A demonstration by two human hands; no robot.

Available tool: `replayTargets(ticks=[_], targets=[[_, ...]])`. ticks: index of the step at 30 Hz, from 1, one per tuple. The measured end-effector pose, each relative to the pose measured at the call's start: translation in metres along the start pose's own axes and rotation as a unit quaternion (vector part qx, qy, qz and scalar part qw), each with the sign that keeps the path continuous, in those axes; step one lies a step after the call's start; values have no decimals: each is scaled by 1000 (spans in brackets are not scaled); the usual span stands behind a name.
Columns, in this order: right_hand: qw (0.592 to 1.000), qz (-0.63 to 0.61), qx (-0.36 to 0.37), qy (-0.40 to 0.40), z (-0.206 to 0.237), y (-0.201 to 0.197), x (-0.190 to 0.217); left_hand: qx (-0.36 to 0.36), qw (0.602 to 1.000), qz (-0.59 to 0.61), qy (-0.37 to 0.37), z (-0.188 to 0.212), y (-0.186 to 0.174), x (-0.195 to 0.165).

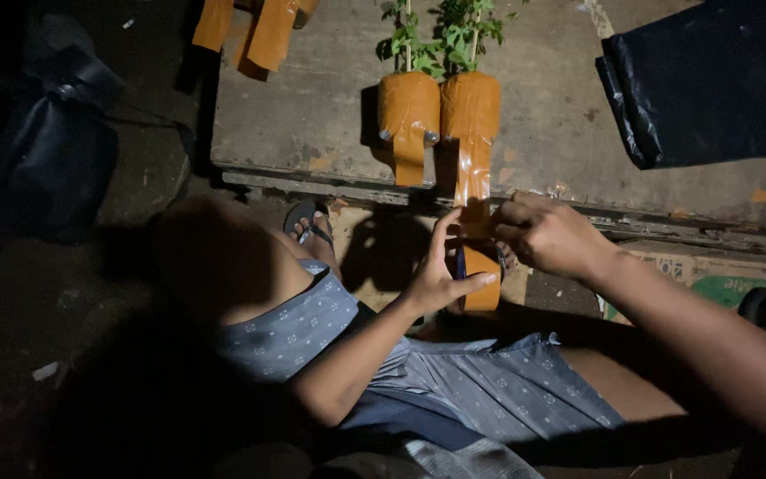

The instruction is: The person wraps orange tape around the base of two small potted plants to secure them. They pull tape from a roll, wrap it around the pots, and press it down to adhere.

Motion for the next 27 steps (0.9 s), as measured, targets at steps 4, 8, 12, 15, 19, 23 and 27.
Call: replayTargets(ticks=[4,8,12,15,19,23,27], targets=[[999,44,13,-21,1,9,4,-2,1000,6,5,-1,1,-2],[968,109,220,48,3,51,-22,-20,999,-31,21,-2,-4,2],[984,16,104,145,14,55,-63,-15,997,-66,44,0,-5,4],[937,-133,-2,323,39,47,-118,2,999,36,-15,2,-2,10],[876,-169,-36,451,51,37,-173,25,996,60,-61,-6,-1,12],[865,-16,-25,501,40,15,-179,29,995,64,-74,-12,-5,15],[847,-93,-168,495,-15,-5,-160,19,999,-6,-45,-12,-6,18]])
Point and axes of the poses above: each hand's wrist, its own z-axis away from the middle knuckle, its own y-axis out of the palm, x = y × z, the point moved 6 cm from there along -z, towards the middle knuckle, and after that the axes turned 1 degree about y, right-handed, at the moved point
